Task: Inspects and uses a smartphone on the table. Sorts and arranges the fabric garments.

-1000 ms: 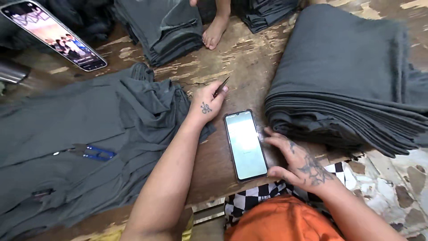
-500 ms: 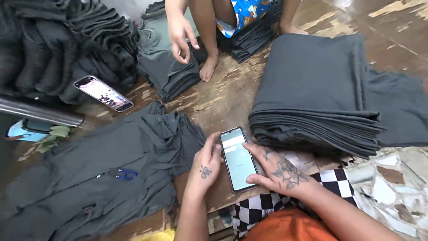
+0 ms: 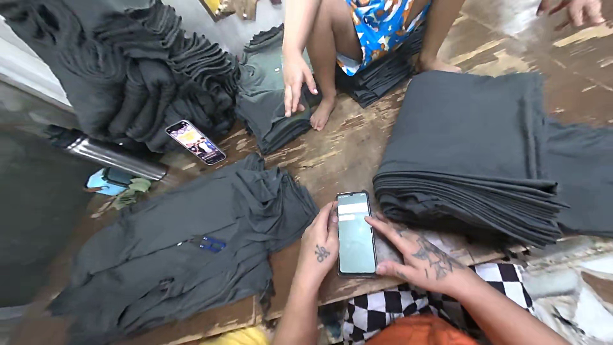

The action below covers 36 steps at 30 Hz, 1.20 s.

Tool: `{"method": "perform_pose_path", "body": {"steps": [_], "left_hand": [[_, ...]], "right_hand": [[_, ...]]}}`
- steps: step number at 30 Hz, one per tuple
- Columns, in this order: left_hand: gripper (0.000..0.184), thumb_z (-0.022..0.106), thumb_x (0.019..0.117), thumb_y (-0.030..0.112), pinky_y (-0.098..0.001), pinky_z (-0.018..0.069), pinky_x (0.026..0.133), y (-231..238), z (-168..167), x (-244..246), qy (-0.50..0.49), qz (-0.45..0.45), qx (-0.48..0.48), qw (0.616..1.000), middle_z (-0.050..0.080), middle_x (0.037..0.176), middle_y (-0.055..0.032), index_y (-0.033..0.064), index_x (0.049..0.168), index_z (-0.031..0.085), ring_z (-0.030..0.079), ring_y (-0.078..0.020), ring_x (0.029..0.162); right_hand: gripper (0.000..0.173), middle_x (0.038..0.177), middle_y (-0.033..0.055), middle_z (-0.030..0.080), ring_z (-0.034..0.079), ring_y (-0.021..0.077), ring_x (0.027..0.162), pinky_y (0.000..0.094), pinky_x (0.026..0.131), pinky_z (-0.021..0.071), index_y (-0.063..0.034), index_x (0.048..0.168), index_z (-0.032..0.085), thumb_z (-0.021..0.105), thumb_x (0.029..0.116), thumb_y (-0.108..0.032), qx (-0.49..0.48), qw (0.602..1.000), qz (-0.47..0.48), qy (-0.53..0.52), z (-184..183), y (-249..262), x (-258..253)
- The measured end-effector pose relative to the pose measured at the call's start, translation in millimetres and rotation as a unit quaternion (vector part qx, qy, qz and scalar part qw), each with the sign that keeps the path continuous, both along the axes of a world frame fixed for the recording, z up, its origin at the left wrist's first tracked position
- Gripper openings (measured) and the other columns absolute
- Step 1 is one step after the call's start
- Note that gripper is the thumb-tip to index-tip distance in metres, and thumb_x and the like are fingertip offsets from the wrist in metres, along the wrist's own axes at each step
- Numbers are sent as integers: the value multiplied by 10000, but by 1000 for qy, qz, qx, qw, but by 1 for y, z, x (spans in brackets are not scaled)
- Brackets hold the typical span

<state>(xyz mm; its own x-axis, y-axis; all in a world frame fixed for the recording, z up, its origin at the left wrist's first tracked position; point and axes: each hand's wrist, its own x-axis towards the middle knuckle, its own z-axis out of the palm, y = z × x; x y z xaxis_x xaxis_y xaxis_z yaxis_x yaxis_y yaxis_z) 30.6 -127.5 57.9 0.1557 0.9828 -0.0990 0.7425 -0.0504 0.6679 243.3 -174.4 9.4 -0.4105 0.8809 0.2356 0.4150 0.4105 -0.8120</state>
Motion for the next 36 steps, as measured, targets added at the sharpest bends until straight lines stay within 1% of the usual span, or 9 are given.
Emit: {"method": "perform_pose_path", "body": {"steps": [4, 9, 15, 17, 20, 23, 26, 29, 36], "left_hand": [[738, 627, 949, 527, -631, 494, 957, -14, 21, 10, 131, 24, -28, 991, 622, 1350, -225, 77, 1515, 476, 634, -408, 1191], [1068, 756, 718, 729, -584, 546, 834, -31, 12, 35, 227, 15, -48, 973, 527, 1411, -260, 194, 1576, 410, 607, -431, 1174], [996, 772, 799, 556, -590, 516, 914, -17, 33, 25, 286, 4, -107, 952, 547, 1398, -241, 229, 1617, 308, 578, -428, 1235], [961, 811, 781, 464, -599, 501, 952, -8, 33, 7, 182, 27, -111, 977, 583, 1361, -217, 203, 1589, 362, 596, -400, 1208], [867, 758, 814, 323, -467, 565, 806, 6, 27, -15, -46, 44, -106, 992, 668, 1138, -169, 99, 1553, 363, 674, -263, 927], [812, 691, 848, 267, -386, 548, 769, 20, 28, -8, -137, 53, -86, 985, 657, 1079, -139, 56, 1546, 334, 643, -188, 854], [820, 742, 858, 293, -488, 542, 893, 47, 30, 4, -55, 50, -46, 996, 657, 1217, -185, 83, 1553, 359, 665, -281, 1022], [838, 768, 841, 388, -595, 435, 1067, 90, 33, 17, 78, 31, -36, 996, 559, 1428, -215, 123, 1550, 407, 549, -378, 1309], [720, 771, 857, 445, -649, 395, 1076, 179, 35, 9, 267, -98, -22, 958, 530, 1438, -257, 131, 1463, 541, 499, -446, 1338]], "right_hand": [[686, 1435, 160, 609, 596, 288, 1322, 469, 1097, 483, -25, 1484, 510, 588, 977, -480, 69, 997, -45, -16, -18, -15, 6], [484, 1245, 92, 724, 686, 154, 1167, 356, 1027, 544, -32, 1349, 631, 598, 994, -359, 18, 995, -81, 51, -36, -33, 32], [351, 1174, 139, 746, 720, 200, 1101, 368, 990, 561, 16, 1205, 710, 609, 982, -237, 16, 996, -75, 46, -29, -39, 70], [328, 1137, 158, 751, 727, 204, 1075, 368, 983, 565, 48, 1185, 706, 606, 990, -196, 4, 995, -82, 64, -27, -45, 82], [311, 1078, 165, 761, 738, 178, 1018, 334, 947, 576, 58, 1135, 721, 604, 994, -193, 31, 992, -99, 77, -30, -50, 86], [289, 1042, 158, 766, 743, 170, 984, 323, 924, 583, 43, 1093, 740, 611, 985, -193, 67, 987, -123, 72, -34, -50, 81], [268, 1028, 144, 771, 745, 163, 980, 314, 923, 582, 32, 1066, 753, 617, 977, -182, 84, 985, -136, 67, -37, -49, 78], [256, 1015, 130, 773, 741, 138, 976, 286, 921, 579, 16, 1046, 760, 615, 978, -183, 98, 983, -141, 64, -39, -50, 78], [217, 985, 135, 776, 750, 143, 928, 295, 901, 589, 34, 1037, 761, 618, 979, -118, 78, 979, -167, 83, -36, -52, 76]]}}
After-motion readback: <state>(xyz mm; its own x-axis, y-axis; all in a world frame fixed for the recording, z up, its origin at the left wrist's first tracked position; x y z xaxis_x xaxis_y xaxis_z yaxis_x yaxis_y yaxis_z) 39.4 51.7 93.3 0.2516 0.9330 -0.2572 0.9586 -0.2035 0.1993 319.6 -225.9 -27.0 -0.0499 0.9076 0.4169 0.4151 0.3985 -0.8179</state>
